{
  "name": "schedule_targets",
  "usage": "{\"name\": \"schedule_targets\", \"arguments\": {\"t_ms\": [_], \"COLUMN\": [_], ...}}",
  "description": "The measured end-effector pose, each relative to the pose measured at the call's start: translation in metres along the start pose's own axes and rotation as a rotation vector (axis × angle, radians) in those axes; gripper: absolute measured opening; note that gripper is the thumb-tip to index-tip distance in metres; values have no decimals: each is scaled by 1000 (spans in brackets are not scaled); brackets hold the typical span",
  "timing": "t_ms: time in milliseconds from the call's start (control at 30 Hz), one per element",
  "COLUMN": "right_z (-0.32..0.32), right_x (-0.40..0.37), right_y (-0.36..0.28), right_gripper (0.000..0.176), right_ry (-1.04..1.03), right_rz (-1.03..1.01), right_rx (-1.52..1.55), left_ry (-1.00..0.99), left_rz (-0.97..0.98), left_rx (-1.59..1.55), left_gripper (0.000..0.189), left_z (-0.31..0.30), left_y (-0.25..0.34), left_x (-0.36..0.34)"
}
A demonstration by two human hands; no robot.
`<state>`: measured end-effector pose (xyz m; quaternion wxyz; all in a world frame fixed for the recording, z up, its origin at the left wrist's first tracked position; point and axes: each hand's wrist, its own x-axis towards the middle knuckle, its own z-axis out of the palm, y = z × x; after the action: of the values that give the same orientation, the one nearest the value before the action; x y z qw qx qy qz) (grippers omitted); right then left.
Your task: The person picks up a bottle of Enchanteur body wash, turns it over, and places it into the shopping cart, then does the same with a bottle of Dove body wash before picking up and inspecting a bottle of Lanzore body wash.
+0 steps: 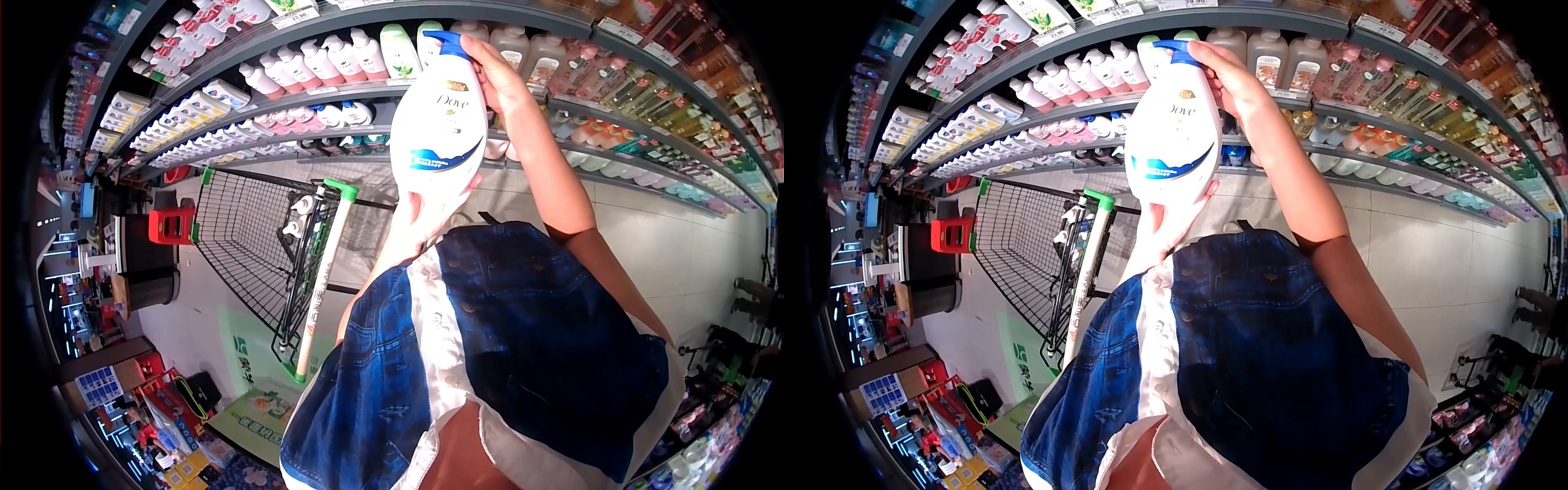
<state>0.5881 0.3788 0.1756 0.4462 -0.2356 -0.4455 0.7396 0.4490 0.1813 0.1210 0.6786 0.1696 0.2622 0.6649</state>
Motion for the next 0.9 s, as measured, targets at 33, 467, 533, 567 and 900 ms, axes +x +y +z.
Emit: {"name": "schedule_targets", "arguments": {"t_ms": [33, 467, 533, 567, 900], "right_z": [-1, -13, -15, -16, -25], "right_x": [1, -3, -6, -6, -11], "right_y": [1, 1, 0, 1, -1], "right_gripper": [51, 47, 47, 47, 47], "right_ry": [-14, -135, -111, -103, -79], "right_rz": [10, 48, 34, 24, 8], "right_rx": [16, 153, 140, 135, 95], "left_ry": [2, 7, 3, 4, -1], "left_rz": [0, -1, -2, -2, -10], "left_rx": [-1, 10, 12, 15, 19], "left_gripper": [69, 69, 68, 68, 68], "left_z": [0, 4, 6, 6, 9], "left_y": [0, -7, -7, -7, -11], "left_x": [-1, 1, 1, 1, 3]}}
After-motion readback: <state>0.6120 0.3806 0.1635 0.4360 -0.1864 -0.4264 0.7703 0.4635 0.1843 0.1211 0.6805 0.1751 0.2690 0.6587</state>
